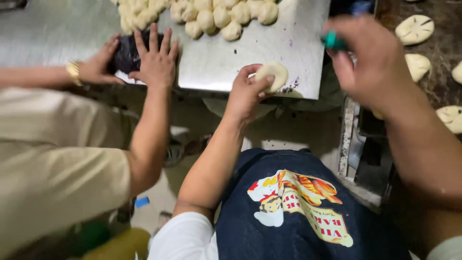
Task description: Scoring dough balls with a knife and arranging them on a baking tray
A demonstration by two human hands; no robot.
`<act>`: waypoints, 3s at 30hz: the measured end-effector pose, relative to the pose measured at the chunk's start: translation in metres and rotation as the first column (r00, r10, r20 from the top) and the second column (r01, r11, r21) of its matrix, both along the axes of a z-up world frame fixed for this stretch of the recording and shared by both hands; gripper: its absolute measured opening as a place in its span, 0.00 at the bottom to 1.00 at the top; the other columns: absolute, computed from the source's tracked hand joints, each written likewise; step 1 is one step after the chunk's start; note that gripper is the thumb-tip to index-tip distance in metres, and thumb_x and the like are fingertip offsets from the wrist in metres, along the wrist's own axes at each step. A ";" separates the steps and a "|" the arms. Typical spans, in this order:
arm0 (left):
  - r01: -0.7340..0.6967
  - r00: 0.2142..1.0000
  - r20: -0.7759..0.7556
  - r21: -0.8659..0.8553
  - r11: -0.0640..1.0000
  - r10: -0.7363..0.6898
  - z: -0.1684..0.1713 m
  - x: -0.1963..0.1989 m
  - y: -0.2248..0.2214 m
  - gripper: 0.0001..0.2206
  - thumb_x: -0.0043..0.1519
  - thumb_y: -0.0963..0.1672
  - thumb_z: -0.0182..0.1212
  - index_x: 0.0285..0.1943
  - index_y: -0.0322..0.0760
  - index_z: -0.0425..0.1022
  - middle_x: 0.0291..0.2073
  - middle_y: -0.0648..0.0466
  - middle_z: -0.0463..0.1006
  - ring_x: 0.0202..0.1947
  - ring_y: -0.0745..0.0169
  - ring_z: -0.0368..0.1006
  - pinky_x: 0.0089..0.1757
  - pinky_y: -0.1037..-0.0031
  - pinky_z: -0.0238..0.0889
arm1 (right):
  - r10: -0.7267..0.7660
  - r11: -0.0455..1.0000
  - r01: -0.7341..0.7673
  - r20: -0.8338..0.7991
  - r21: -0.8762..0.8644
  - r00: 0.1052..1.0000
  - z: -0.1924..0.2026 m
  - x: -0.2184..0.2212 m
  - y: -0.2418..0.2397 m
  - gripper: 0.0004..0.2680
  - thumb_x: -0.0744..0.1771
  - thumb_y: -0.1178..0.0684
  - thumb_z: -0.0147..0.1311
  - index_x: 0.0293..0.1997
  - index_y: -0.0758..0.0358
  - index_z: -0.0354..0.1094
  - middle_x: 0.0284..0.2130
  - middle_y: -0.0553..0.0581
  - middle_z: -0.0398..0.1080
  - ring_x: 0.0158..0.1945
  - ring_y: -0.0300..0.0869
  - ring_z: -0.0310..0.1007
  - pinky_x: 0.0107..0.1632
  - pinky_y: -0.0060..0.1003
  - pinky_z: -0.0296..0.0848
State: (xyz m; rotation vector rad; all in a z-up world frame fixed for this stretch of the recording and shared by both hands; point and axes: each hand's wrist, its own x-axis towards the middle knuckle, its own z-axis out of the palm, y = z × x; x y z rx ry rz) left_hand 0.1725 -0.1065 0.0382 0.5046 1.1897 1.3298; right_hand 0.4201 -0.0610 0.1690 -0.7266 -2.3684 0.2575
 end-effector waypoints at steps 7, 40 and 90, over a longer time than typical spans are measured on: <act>0.151 0.953 0.219 0.250 0.956 -0.207 0.060 -0.037 -0.017 0.23 0.56 0.37 0.69 0.59 0.34 0.64 0.36 0.43 0.82 0.31 0.62 0.79 0.36 0.73 0.75 | -0.392 0.866 0.250 0.277 0.433 0.877 -0.004 -0.039 -0.075 0.12 0.68 0.59 0.59 0.59 0.55 0.76 0.51 0.52 0.77 0.43 0.50 0.73 0.47 0.43 0.68; 0.119 0.993 -0.025 0.301 0.946 -0.117 0.141 0.067 -0.113 0.17 0.56 0.38 0.66 0.55 0.32 0.79 0.39 0.46 0.78 0.38 0.55 0.77 0.36 0.70 0.77 | -0.105 0.959 0.111 -0.038 0.259 0.994 0.021 0.078 -0.104 0.20 0.60 0.71 0.54 0.57 0.65 0.80 0.51 0.62 0.78 0.49 0.58 0.74 0.52 0.53 0.63; 0.784 -0.076 -0.992 -0.120 0.610 -0.097 -0.031 0.349 0.329 0.08 0.53 0.46 0.58 0.35 0.40 0.76 0.33 0.42 0.81 0.35 0.40 0.78 0.33 0.53 0.69 | -0.815 0.566 0.612 -0.267 -0.551 0.514 -0.142 0.386 -0.163 0.10 0.79 0.70 0.50 0.70 0.72 0.64 0.64 0.71 0.67 0.62 0.55 0.70 0.69 0.44 0.69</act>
